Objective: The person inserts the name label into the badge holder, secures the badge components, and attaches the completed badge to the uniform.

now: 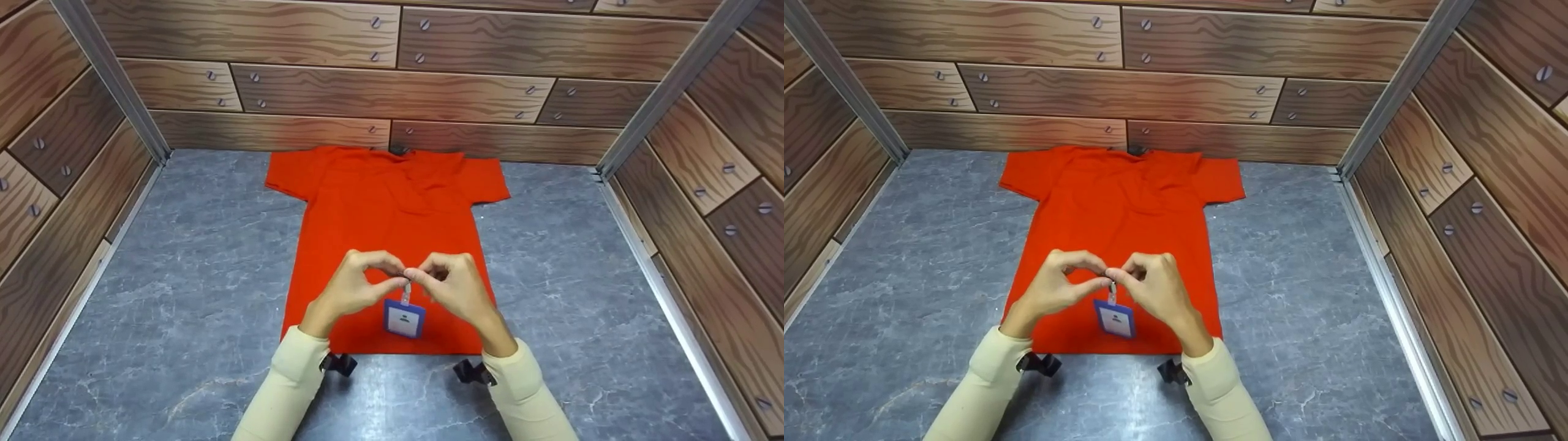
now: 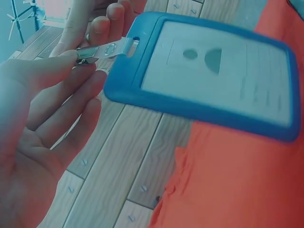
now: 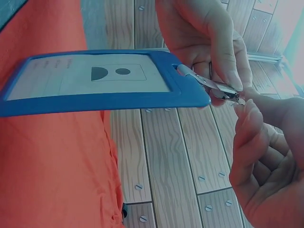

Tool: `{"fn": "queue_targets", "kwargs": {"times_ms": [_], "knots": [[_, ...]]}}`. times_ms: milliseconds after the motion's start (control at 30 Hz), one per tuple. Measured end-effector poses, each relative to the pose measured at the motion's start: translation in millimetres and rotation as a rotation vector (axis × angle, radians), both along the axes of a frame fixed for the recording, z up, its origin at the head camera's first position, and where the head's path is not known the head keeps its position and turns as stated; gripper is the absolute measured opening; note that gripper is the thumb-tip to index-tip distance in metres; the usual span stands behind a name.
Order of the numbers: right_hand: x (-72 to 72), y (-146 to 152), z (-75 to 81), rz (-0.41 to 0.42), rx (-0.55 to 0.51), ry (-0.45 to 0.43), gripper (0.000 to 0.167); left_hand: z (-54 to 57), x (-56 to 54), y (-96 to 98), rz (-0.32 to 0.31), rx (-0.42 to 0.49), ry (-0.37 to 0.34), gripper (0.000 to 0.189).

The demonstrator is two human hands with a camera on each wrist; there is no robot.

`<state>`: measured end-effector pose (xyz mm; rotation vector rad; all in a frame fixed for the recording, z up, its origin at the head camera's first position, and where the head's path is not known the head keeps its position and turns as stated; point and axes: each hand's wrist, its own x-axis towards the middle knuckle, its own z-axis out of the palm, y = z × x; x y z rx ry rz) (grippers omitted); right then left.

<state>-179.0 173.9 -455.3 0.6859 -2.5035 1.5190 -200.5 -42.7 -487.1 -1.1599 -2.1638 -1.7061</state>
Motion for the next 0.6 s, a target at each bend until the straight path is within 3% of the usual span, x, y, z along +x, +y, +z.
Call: {"fn": "queue_targets", "kwargs": {"times_ms": [333, 600], "knots": [[-0.4, -1.3, -0.8, 0.023, -0.026, -0.026, 0.022, -0.1, 0.1, -0.1, 0.033, 0.041, -0.004, 0.008], [-1.1, 1.5, -0.4, 0.088, 0.028, -0.038, 0.015, -0.9, -2.1, -1.7, 0.061, 0.036, 0.024, 0.009]]}}
